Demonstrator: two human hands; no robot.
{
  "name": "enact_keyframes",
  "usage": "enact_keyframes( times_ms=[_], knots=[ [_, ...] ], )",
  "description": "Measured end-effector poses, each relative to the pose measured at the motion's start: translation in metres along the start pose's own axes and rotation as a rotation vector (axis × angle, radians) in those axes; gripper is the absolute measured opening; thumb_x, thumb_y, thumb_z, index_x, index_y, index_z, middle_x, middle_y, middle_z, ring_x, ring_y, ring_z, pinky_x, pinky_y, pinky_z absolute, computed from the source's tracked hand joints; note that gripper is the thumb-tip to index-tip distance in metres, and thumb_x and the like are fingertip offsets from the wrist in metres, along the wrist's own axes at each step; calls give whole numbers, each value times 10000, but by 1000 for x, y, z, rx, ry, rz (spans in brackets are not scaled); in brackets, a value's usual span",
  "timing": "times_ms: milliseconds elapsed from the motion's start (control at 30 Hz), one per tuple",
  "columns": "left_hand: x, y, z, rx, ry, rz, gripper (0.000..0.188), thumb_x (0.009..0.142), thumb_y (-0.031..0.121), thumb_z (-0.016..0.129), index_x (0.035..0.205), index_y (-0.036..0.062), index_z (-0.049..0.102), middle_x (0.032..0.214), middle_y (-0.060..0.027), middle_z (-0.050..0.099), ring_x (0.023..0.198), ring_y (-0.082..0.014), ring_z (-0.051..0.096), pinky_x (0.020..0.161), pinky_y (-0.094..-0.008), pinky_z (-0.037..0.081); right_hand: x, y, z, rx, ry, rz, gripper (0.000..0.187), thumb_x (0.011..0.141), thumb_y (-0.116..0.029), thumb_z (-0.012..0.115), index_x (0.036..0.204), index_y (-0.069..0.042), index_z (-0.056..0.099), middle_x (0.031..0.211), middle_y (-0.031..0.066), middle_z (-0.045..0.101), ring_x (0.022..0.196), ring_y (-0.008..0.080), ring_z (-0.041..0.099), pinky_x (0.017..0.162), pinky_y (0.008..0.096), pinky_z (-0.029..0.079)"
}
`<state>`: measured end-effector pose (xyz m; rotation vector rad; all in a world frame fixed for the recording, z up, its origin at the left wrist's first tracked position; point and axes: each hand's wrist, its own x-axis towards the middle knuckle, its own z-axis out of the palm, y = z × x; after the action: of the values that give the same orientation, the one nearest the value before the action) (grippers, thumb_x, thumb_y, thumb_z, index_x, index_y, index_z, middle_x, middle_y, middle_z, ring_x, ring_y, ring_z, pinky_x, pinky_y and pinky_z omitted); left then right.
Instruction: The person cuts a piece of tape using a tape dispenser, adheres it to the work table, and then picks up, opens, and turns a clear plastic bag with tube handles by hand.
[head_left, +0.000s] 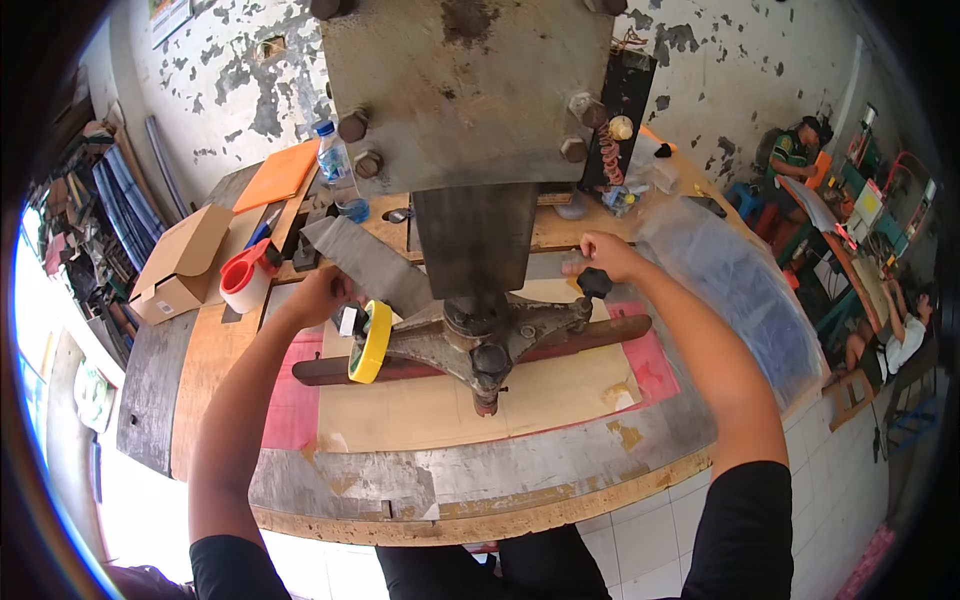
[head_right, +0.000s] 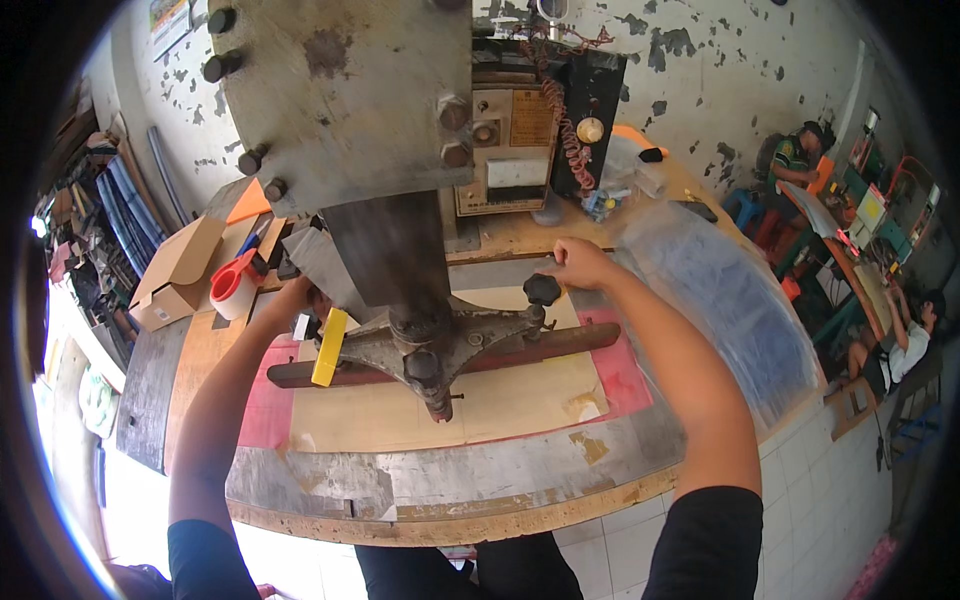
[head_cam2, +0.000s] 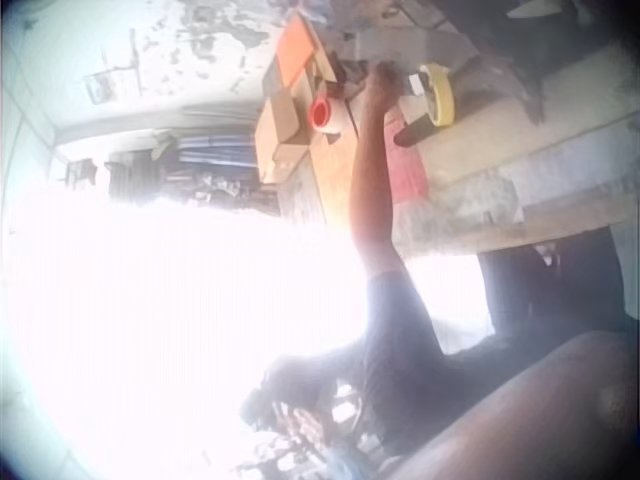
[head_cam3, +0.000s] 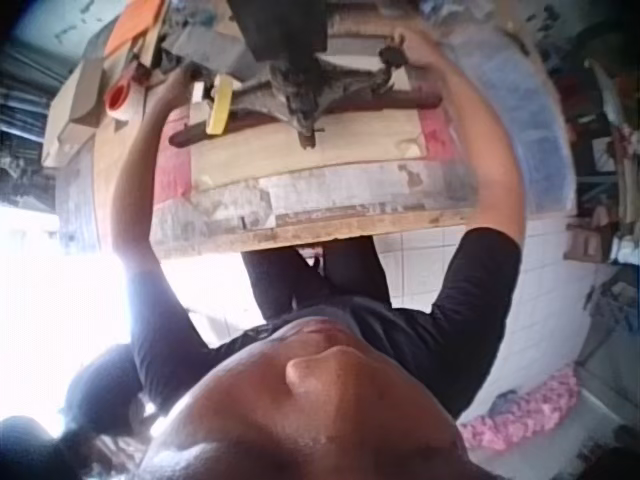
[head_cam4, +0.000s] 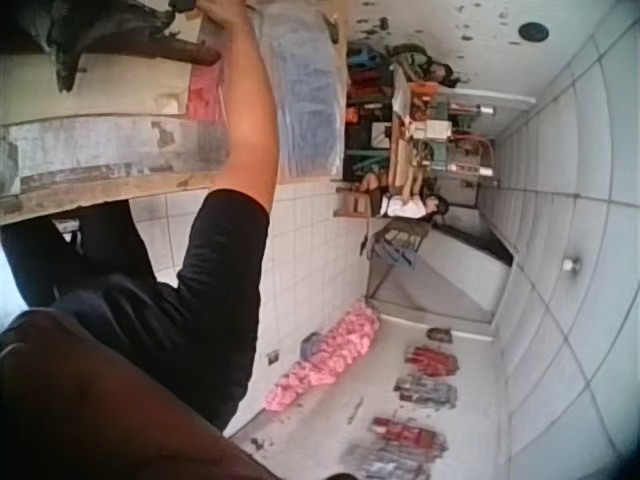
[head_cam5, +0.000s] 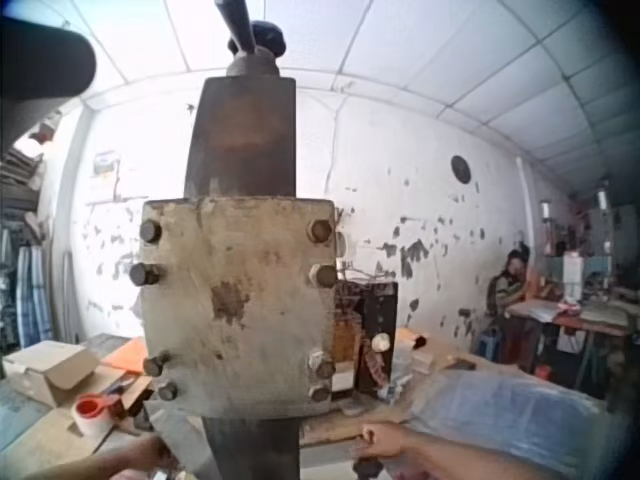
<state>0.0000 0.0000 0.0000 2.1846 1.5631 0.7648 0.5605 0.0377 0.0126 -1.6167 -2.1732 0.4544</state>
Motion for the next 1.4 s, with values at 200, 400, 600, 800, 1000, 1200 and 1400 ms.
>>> enact_keyframes(
  times_ms=[200,400,600,800,1000,1200,1400],
  knots=[
    [-20,21,6,40,-121,-63,307,827,246,827,854,8,634,701,-62,634,656,-166,575,628,-314,474,-6,-5,9,-94,-33,-41,596,763,-570,812,717,-71,491,633,39,524,611,179,492,578,376,428],
    [-3,4,7,-1,-19,-32,164,823,103,728,948,12,675,721,-70,646,669,-175,608,649,-327,493,14,16,6,-126,68,-78,539,764,-529,815,728,-57,557,704,97,608,650,241,580,627,380,475],
    [-50,23,-34,32,-88,145,244,811,22,669,1054,33,681,918,-76,684,833,-182,656,744,-315,534,-25,6,-30,-74,-249,-105,389,733,-299,873,856,-58,595,797,81,622,754,190,601,663,362,492],
    [-143,70,-87,61,172,-28,278,826,-12,645,1098,42,667,1006,-85,680,969,-213,663,815,-358,537,-122,-9,-57,254,380,-50,140,887,-162,674,914,-29,638,882,74,640,829,201,607,779,343,502],
    [-319,196,-50,-61,305,-40,289,785,-7,710,1063,62,668,961,-69,691,893,-214,659,799,-329,507,-336,-167,-40,452,441,28,100,972,-121,546,1003,-34,583,864,2,579,757,94,521,719,276,461],
    [-410,295,107,-1040,-276,-100,448,1067,197,503,1460,-5,426,1261,-108,656,1000,-154,674,895,-310,532,-424,-260,107,560,294,-507,289,744,3,822,1007,-55,715,958,86,704,857,231,691,750,321,557],
    [-463,288,150,-1094,-120,-366,391,1040,226,574,1338,-24,533,1091,-77,691,966,-133,665,872,-281,532,-441,-272,141,481,-46,-525,428,766,-151,829,1164,-95,683,1000,59,642,998,254,610,891,393,469]
  ],
)
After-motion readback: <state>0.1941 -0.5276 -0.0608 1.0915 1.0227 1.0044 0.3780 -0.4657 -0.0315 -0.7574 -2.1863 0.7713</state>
